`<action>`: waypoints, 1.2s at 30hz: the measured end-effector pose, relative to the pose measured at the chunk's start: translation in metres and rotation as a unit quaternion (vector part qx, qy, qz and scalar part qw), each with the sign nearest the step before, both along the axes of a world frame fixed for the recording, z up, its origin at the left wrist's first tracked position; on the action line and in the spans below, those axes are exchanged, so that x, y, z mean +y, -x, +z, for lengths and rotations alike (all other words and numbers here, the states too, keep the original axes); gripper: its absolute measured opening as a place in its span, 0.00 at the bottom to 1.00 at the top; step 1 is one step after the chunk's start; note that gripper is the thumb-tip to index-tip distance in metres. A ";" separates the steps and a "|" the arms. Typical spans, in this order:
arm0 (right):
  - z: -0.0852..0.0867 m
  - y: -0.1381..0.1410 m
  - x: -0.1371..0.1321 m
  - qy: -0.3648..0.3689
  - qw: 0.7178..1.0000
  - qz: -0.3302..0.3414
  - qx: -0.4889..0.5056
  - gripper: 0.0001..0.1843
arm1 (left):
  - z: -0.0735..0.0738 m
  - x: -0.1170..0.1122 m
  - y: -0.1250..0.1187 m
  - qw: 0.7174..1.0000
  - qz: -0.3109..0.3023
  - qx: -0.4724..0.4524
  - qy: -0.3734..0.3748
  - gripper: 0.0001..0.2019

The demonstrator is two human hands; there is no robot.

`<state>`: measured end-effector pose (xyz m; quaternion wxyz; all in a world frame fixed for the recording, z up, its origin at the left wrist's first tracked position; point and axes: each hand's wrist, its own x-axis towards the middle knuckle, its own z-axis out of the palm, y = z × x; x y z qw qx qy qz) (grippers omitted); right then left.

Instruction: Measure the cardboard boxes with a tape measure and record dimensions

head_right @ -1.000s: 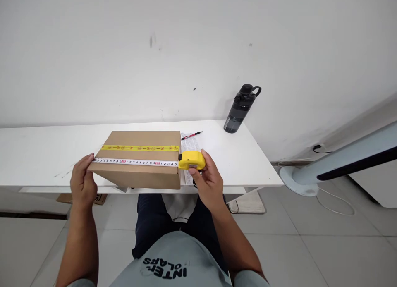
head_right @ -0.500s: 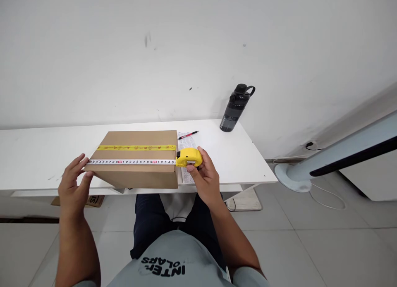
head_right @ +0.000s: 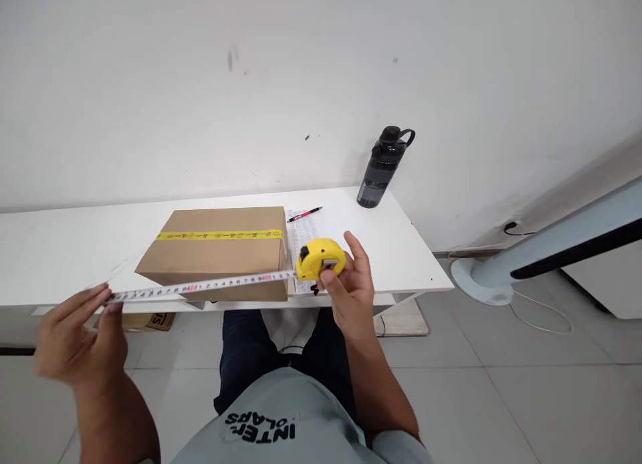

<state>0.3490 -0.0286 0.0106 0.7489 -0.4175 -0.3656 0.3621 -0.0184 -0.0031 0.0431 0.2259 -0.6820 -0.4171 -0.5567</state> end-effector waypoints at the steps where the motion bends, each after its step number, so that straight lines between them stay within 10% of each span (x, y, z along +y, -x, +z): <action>1: 0.000 -0.001 -0.006 0.007 1.000 -0.001 0.019 0.41 | -0.002 -0.007 -0.011 0.999 -0.016 0.007 -0.031 0.19; 12: -0.040 0.034 -0.052 0.094 0.973 0.182 0.109 0.43 | -0.024 -0.022 -0.138 0.938 -0.259 0.221 0.065 0.10; 16: -0.056 0.036 -0.054 0.128 0.964 0.201 0.114 0.52 | -0.034 -0.018 -0.108 0.957 -0.202 0.189 0.091 0.21; 20: -0.078 0.037 -0.044 0.144 0.956 0.229 0.111 0.59 | -0.051 0.003 -0.046 0.992 -0.013 0.003 0.123 0.31; 24: -0.103 0.046 -0.028 0.167 0.949 0.259 0.064 0.55 | -0.079 0.027 -0.009 0.916 -0.028 -0.238 0.321 0.36; 28: -0.117 0.056 -0.020 0.191 0.949 0.250 0.027 0.51 | -0.102 0.022 -0.013 0.858 -0.036 -0.264 0.438 0.34; 32: -0.101 0.036 -0.024 0.213 0.947 0.241 -0.010 0.48 | -0.101 -0.002 -0.015 0.868 -0.032 -0.280 0.408 0.31; 36: -0.060 -0.008 -0.037 0.215 0.900 0.378 -0.037 0.44 | -0.079 -0.020 -0.003 0.882 -0.061 -0.296 0.362 0.33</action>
